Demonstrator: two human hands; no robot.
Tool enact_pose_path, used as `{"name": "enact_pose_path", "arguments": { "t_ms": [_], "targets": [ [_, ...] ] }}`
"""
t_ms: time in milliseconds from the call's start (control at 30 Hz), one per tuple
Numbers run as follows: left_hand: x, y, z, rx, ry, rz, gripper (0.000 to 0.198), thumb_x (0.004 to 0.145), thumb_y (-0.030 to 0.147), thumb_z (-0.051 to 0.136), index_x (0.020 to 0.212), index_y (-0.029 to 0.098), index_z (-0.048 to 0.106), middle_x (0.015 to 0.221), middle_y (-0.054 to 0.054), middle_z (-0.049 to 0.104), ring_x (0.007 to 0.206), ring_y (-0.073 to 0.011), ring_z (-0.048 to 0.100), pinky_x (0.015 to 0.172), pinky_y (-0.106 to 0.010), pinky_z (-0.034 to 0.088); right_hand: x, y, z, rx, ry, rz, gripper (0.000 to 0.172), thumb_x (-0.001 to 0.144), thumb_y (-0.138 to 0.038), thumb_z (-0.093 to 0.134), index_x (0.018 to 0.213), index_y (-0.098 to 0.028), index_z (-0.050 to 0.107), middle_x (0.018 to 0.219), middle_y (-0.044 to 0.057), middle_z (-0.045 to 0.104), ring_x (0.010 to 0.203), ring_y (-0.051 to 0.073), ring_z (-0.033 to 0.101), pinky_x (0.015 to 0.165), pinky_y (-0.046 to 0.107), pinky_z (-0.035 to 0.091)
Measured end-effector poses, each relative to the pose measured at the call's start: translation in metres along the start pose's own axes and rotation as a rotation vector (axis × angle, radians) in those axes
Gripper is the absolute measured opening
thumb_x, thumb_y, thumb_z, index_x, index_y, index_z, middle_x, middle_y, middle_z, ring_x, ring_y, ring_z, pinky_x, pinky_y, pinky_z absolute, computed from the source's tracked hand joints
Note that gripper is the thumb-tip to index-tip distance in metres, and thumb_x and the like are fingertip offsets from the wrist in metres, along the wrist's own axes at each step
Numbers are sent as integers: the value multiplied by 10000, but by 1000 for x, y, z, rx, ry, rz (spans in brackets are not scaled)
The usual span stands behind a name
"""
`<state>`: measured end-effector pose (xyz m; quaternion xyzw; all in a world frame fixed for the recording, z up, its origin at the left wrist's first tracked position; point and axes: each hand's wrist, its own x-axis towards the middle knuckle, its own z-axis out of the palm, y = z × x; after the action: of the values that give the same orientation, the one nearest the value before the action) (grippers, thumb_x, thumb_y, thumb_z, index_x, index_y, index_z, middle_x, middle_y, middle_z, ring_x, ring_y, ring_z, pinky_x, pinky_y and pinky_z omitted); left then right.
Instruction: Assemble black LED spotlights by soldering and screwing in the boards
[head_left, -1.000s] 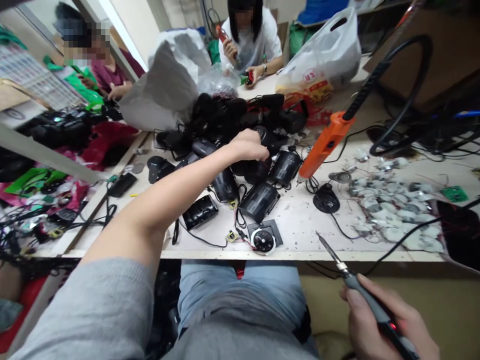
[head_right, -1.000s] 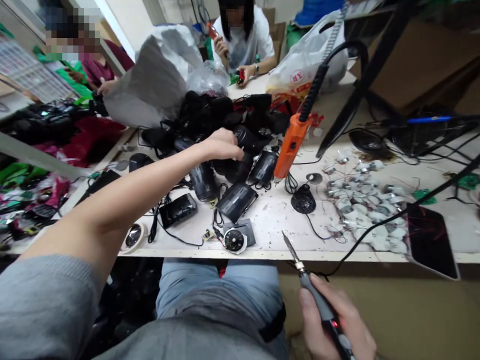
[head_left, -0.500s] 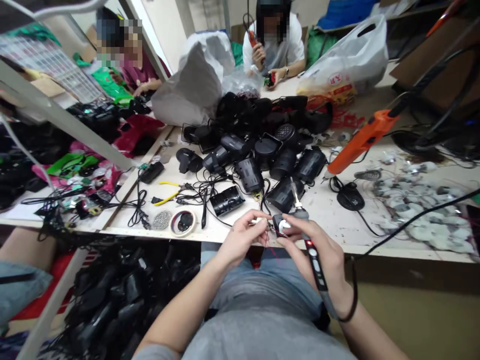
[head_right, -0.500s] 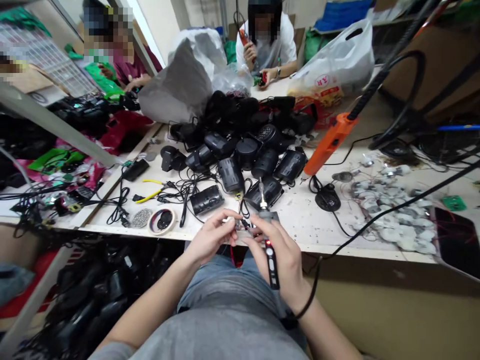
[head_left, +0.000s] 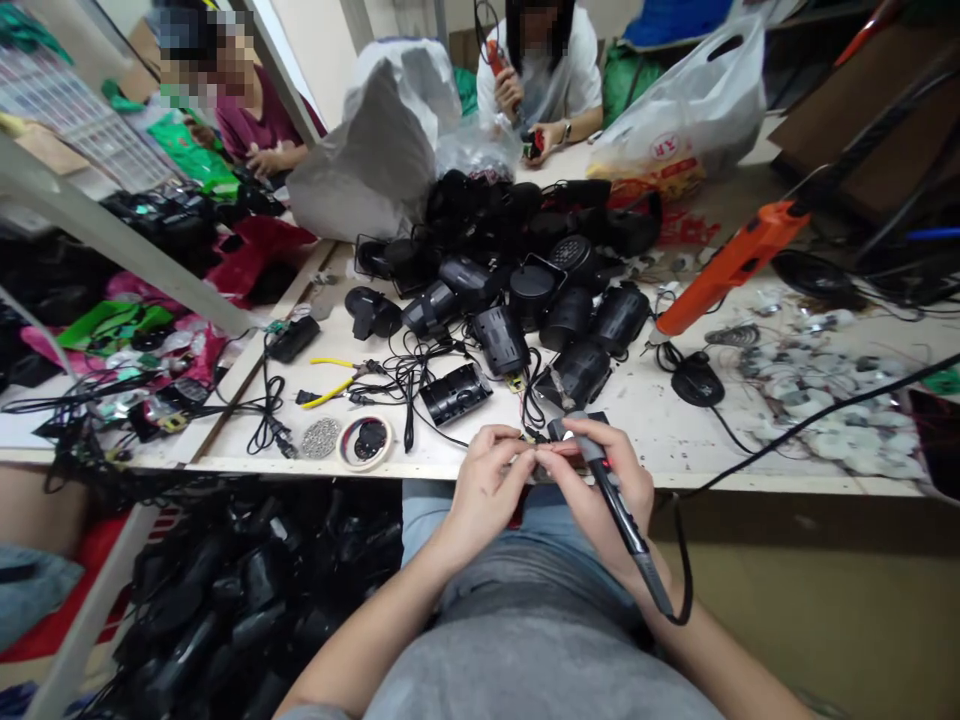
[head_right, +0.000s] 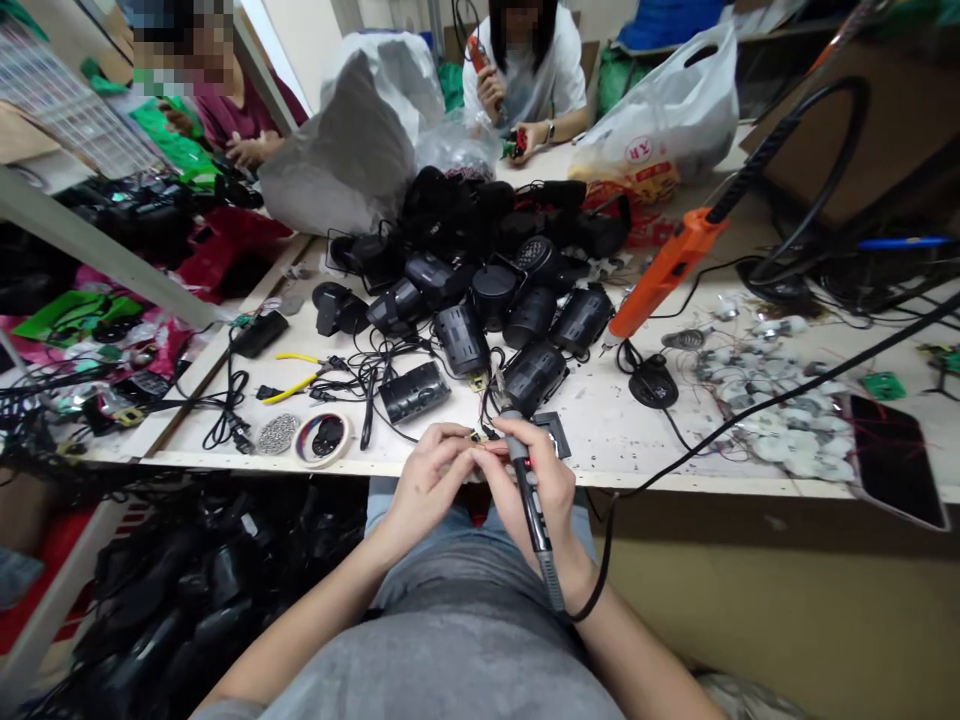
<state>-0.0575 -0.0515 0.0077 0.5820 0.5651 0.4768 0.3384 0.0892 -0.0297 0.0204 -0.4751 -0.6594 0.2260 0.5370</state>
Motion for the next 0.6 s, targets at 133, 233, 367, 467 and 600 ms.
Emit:
{"name": "enact_pose_path", "arguments": {
  "t_ms": [133,233,367,467,600],
  "targets": [
    [10,10,-6,-21,107,236,200,922,361,689,1048,226,766,1031,-78,689,987,-196,662,873,-348,550,2,1,1,29,-18,62,313,841,-239,746,1139,-240,650,796,-15,761,701,157,755,664,250,627],
    [19,22,-9,2,74,368,146,893,293,737,1021,242,782,905,-40,700,860,-161,659,784,-306,538,3,3,2,-7,-13,34,306,827,-170,709,1120,-242,660,860,-7,767,672,136,736,636,227,611],
    [31,31,-9,-8,-34,358,81,880,239,748,940,222,801,806,-25,694,762,-135,641,691,-260,516,2,6,6,-40,-10,-21,337,819,-94,643,1119,-246,660,965,1,771,675,113,722,644,208,601],
    [35,31,-10,-57,-78,304,82,878,272,754,908,215,804,803,-34,702,769,-142,649,702,-264,520,4,5,6,-42,-28,-64,299,850,-122,650,1126,-237,651,983,13,770,715,124,733,670,219,610],
    [36,24,-15,-260,-98,168,211,867,410,757,824,205,787,851,-62,749,835,-180,694,792,-320,556,9,5,-13,-23,-72,-135,300,884,-172,687,1175,-237,651,988,29,768,814,156,751,770,274,625]
  ]
}}
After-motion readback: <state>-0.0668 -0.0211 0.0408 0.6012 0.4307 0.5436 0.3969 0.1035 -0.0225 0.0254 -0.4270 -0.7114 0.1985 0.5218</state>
